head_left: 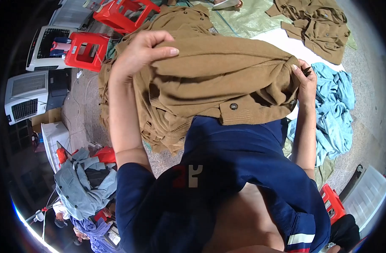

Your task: The person is inspecting and buttoning up brown knitted sweaters in a textile manufacturing setting.

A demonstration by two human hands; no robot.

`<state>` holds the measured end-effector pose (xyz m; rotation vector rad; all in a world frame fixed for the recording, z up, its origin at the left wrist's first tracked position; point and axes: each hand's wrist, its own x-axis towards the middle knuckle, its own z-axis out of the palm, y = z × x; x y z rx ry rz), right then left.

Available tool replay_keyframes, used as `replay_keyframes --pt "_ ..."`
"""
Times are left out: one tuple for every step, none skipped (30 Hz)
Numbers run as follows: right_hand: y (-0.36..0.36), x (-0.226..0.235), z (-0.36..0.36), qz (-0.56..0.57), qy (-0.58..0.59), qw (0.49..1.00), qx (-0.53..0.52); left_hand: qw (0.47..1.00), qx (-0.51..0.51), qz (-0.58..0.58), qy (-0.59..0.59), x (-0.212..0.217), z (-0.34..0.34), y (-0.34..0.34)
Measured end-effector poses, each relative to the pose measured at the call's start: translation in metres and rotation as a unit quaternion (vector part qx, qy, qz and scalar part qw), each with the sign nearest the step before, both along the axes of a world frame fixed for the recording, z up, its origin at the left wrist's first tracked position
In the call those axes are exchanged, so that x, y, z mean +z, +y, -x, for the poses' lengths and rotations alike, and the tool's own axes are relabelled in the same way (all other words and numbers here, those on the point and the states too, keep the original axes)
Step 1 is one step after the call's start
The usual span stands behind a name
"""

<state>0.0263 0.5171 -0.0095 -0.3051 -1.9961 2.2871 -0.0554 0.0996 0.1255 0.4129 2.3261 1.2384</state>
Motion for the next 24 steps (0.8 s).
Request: replay_keyframes --pt "0.001 -0.008 0.001 -0.031 -0.005 0.999 -0.008 1.000 0.011 -0.007 -0.023 -0.008 -0.003 -0.002" --pt "0.004 -0.014 0.000 -0.037 -0.010 0.999 -0.011 0.999 0.022 -0.014 -0.046 -0.015 -0.007 -0.002" --pt "0.004 -0.017 -0.001 -0.043 -0.016 0.999 -0.011 0.997 0.022 -0.051 -0.051 -0.024 -0.009 -0.005" --pt "0.005 -0.021 -0.001 -0.040 -0.017 0.999 -0.012 0.997 0.028 -0.049 -0.051 -0.030 -0.011 -0.012" --pt "0.006 -0.024 0.000 -0.029 -0.020 0.999 -0.016 0.996 0.042 -0.043 -0.061 -0.034 -0.013 -0.019" --pt "0.006 -0.025 0.001 -0.019 -0.023 0.999 -0.022 0.995 0.054 -0.038 -0.072 -0.035 -0.014 -0.021" --pt "0.005 -0.026 0.002 -0.008 -0.023 0.999 -0.026 0.995 0.057 -0.038 -0.072 -0.035 -0.016 -0.023" --pt "0.005 -0.028 0.003 -0.007 -0.023 0.999 -0.023 0.992 0.062 -0.066 -0.087 -0.035 -0.020 -0.025" --pt "0.006 -0.030 0.005 -0.003 -0.014 1.000 -0.021 0.988 0.066 -0.094 -0.101 -0.035 -0.023 -0.027" --pt "0.007 -0.033 0.006 0.001 -0.005 1.000 -0.020 0.988 0.068 -0.094 -0.100 -0.036 -0.024 -0.030" --pt "0.009 -0.035 0.007 0.002 -0.011 1.000 -0.025 0.989 0.070 -0.089 -0.092 -0.037 -0.026 -0.033" --pt "0.010 -0.036 0.008 0.003 -0.010 1.000 -0.023 0.990 0.073 -0.085 -0.084 -0.038 -0.027 -0.035" --pt "0.011 -0.037 0.008 0.002 -0.008 1.000 -0.019 0.990 0.075 -0.085 -0.083 -0.037 -0.028 -0.036" --pt "0.013 -0.037 0.007 0.000 -0.006 1.000 -0.015 0.988 0.073 -0.101 -0.089 -0.036 -0.027 -0.037" --pt "0.011 -0.034 0.006 -0.002 -0.005 1.000 -0.016 0.986 0.069 -0.117 -0.096 -0.037 -0.026 -0.036" --pt "0.007 -0.025 0.005 -0.013 0.006 1.000 -0.023 0.976 0.125 -0.171 -0.045 -0.026 -0.030 -0.025" --pt "0.003 -0.016 0.004 -0.025 0.018 0.999 -0.030 0.958 0.178 -0.224 0.003 -0.014 -0.034 -0.014" --pt "-0.002 -0.003 0.002 -0.026 0.029 0.999 -0.033 0.950 0.151 -0.273 -0.028 -0.008 -0.020 -0.046" --pt "-0.007 0.011 0.000 -0.081 0.082 0.993 -0.021 0.921 0.187 -0.337 0.054 0.008 -0.016 -0.050" --pt "-0.020 0.027 0.002 -0.117 0.152 0.981 -0.013 0.864 0.338 -0.363 0.092 0.051 -0.031 -0.033" --pt "-0.029 0.046 0.008 -0.266 0.284 0.921 -0.017 0.819 0.419 -0.344 0.189 0.079 -0.033 -0.047" --pt "-0.038 0.060 0.006 -0.299 0.277 0.912 -0.037 0.856 0.290 -0.253 0.345 0.093 -0.040 -0.065" --pt "-0.044 0.065 0.006 -0.345 0.315 0.882 -0.065 0.828 0.370 -0.327 0.265 0.109 -0.029 -0.054" --pt "-0.045 0.065 0.007 -0.401 0.349 0.844 -0.069 0.812 0.378 -0.379 0.235 0.120 -0.012 -0.055"
